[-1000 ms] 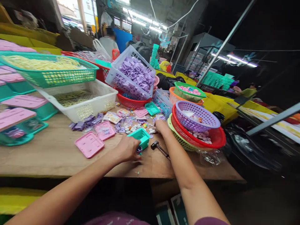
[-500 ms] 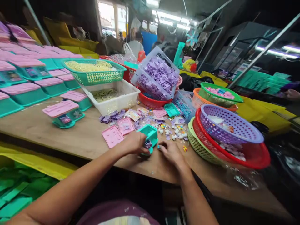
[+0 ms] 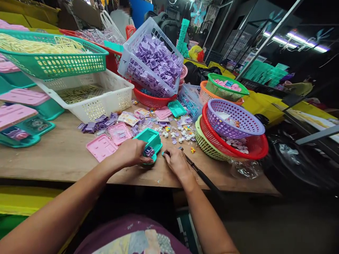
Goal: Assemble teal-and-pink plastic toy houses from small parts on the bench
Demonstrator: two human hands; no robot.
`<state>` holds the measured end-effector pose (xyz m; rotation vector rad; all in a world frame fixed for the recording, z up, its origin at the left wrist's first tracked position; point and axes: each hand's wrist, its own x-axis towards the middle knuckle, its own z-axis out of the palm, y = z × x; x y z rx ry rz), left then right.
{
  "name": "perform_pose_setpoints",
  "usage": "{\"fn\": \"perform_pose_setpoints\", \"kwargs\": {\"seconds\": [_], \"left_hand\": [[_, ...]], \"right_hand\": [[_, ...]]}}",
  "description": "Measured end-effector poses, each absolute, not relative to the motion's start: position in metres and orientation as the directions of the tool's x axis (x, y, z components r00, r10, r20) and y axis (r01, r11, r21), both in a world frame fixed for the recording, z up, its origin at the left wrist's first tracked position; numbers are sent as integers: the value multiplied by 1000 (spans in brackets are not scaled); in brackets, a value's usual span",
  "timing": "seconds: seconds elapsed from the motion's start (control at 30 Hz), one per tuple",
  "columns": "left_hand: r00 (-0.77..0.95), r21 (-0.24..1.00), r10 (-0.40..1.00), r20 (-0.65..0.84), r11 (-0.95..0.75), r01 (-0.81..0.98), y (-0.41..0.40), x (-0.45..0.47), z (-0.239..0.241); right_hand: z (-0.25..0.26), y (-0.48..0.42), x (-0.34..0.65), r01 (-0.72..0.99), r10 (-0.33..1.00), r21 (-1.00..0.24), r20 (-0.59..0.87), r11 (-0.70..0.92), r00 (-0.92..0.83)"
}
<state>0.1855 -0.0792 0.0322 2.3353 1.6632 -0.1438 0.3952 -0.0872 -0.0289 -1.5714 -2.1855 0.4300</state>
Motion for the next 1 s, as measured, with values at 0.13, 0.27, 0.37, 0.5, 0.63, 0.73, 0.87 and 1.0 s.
{"fn": "perform_pose_setpoints", "kwargs": {"seconds": [0.13, 0.27, 0.37, 0.5, 0.63, 0.73, 0.87, 1.0], "left_hand": [[341, 195, 917, -206, -304, 933, -79, 183, 31], [296, 260, 931, -214, -238, 936, -75, 178, 33], [295, 298, 926, -237, -219, 929, -72, 176, 34], [283, 284, 932, -227, -215, 934, -71, 177, 34], [280, 273, 930, -239, -212, 938, -74, 179, 36], [279, 260, 930, -240, -215, 941, -76, 181, 41], [294, 224, 924, -246, -241, 944, -78, 186, 45], [300, 179, 929, -218, -264, 948, -80, 189, 42]], "right_hand": [[-25, -87, 392, 823, 949, -475, 174, 313, -262], [-22, -99, 378, 558, 905, -713, 359, 424, -229], [-26, -108, 361, 394, 882, -791, 442, 468, -163], [-34, -110, 349, 376, 886, -808, 455, 453, -89], [-36, -109, 350, 390, 847, -764, 523, 514, -93], [-37, -111, 351, 426, 823, -722, 556, 545, -111], [-40, -116, 348, 561, 753, -571, 640, 599, -152], [-41, -120, 344, 666, 719, -471, 680, 579, -144]]}}
